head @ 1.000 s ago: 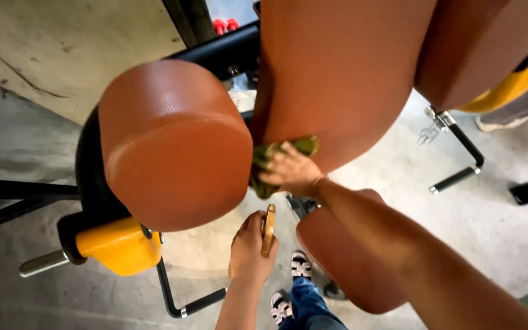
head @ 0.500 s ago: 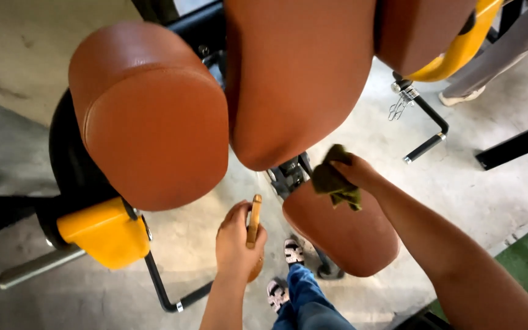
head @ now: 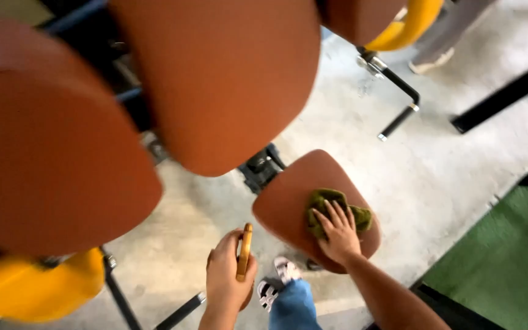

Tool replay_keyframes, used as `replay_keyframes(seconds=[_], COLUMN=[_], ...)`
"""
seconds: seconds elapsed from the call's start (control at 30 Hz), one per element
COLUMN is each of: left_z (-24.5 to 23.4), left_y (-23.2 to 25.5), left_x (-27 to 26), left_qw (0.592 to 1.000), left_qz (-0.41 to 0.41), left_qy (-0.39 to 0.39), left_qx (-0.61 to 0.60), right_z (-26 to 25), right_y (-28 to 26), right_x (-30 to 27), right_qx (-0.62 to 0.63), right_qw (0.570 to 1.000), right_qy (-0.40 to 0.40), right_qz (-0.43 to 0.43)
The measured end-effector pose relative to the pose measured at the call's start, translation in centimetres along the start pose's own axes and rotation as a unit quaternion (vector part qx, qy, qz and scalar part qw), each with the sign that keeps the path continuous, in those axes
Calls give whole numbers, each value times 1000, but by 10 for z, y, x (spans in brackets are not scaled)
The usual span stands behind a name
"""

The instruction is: Clean gym equipment with a spray bottle and a cloth.

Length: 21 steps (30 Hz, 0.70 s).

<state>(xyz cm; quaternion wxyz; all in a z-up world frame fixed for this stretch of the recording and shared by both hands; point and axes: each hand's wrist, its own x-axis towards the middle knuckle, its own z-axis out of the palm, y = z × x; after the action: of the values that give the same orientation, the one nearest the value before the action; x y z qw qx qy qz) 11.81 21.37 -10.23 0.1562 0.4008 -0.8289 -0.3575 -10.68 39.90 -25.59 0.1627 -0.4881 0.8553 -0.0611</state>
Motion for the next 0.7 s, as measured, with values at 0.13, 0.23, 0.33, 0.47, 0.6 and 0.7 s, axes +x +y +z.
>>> replay_keyframes(seconds=[0.13,0.23,0.33,0.47,0.6,0.7], left_z=[51,91,133,183,220,235], left_y=[-5,-7,-20,-37,-59,-74], left_x=[13,18,26,30,12,-2], left_qw=[998,999,998,990,982,988], left_qz=[-1,-12,50,-126,-155,-97], left_qy=[-61,-51,8,-51,-111,-115], left_qx=[17,-8,-29,-47,14,44], right_z=[1,3,8,16,23,26], right_y=[8,9,14,18,21,22], right_x=[7,5,8,8,7,9], right_qx=[1,15,15,26,24,19], right_qw=[999,999,999,999,1000,1000], right_qy=[-29,-15,-14,4,7,23], right_qz=[30,28,30,18,10,-3])
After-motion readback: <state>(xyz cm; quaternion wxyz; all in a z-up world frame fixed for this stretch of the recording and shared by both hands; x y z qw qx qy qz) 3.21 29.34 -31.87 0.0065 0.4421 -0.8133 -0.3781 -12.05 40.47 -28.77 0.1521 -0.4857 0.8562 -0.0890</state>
